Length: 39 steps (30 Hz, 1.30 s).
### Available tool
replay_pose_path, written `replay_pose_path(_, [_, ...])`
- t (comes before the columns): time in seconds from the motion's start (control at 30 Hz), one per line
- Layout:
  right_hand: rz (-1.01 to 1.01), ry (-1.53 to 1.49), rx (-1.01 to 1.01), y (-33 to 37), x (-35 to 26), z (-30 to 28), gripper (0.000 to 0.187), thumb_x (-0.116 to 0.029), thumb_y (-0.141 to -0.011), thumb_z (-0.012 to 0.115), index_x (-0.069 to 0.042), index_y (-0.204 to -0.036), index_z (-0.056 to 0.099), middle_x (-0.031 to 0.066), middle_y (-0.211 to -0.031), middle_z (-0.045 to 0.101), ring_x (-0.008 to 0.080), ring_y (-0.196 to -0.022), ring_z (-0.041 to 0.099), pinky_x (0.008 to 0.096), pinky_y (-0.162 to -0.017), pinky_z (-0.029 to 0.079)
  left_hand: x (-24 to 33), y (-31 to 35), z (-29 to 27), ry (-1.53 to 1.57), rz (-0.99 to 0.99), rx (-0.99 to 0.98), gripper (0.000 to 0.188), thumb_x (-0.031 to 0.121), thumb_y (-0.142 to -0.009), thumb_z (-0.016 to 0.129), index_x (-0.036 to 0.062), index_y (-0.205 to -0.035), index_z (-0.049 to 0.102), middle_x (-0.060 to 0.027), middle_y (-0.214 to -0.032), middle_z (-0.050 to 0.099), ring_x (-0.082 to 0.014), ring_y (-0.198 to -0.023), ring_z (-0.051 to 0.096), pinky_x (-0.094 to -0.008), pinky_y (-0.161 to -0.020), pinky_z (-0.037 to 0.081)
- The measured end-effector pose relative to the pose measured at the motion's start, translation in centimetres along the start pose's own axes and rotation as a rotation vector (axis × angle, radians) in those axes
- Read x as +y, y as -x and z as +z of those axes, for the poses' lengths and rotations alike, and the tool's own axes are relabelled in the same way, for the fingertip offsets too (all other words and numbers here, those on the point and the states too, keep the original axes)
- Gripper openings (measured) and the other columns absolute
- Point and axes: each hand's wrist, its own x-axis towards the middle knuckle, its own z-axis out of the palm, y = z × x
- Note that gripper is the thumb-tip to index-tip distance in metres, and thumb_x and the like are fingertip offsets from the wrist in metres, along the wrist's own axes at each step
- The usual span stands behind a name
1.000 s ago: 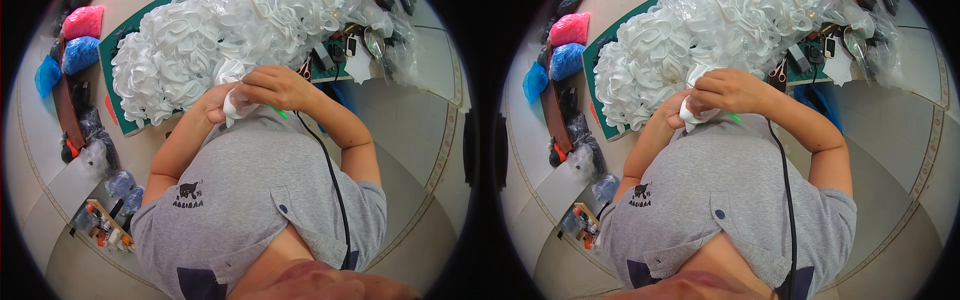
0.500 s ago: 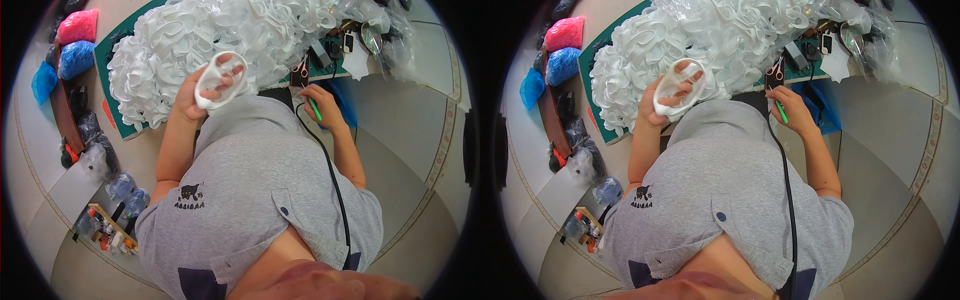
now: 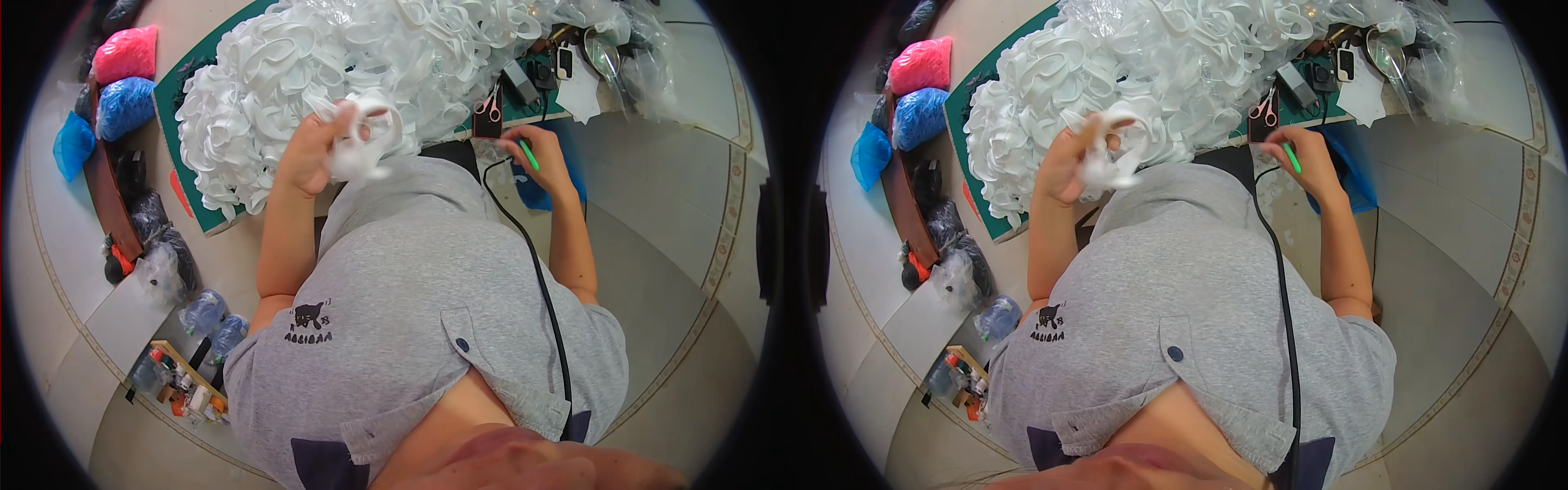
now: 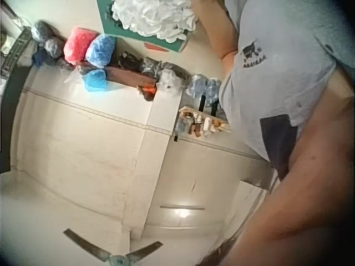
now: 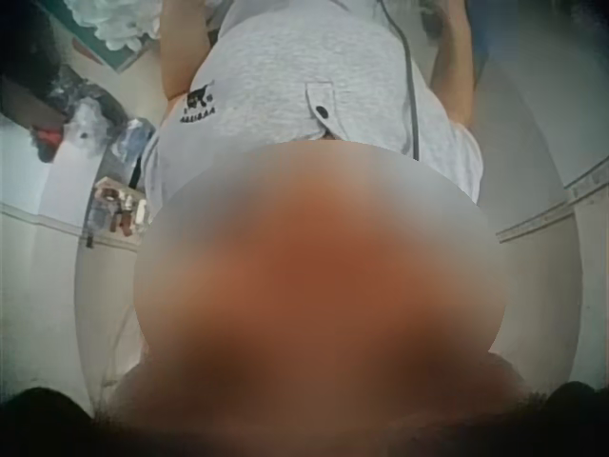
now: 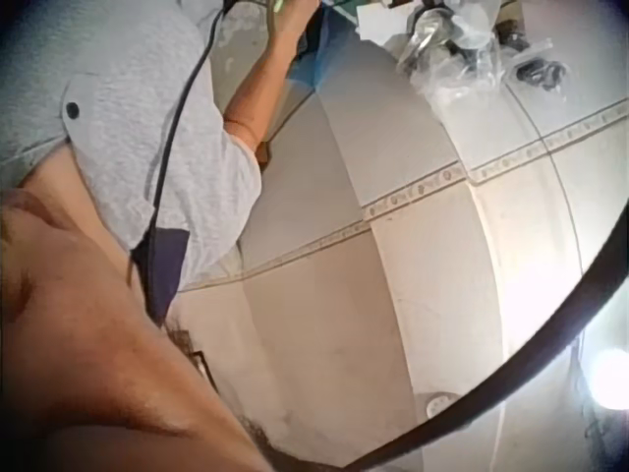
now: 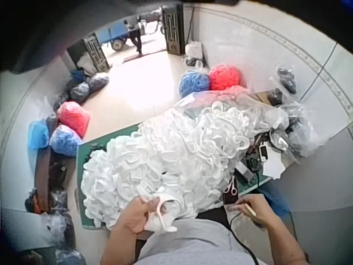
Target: Inspecting and trimming small white plastic parts for assembly.
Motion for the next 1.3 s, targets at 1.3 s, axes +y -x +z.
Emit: replay_pose_path(1.3, [-1.122, -0.06, 0.299, -6.2, -12.1, 6.3, 0.025, 0.002, -0.068, 0.069, -0.003, -0.092, 0.061, 0.0103, -0.087, 0.061, 0.0251, -0.076, 0.06, 0.0314, -0.063, 0.048, -2.5, 0.8, 4.0, -0.708, 0.489, 0.383, 0.015, 0.012, -0.09, 0.061, -0.0015, -0.097, 0.059, -0.003, -0.075, 0.06, -0.006, -0.056, 0.049, -0.0199, -0.05, 0.038])
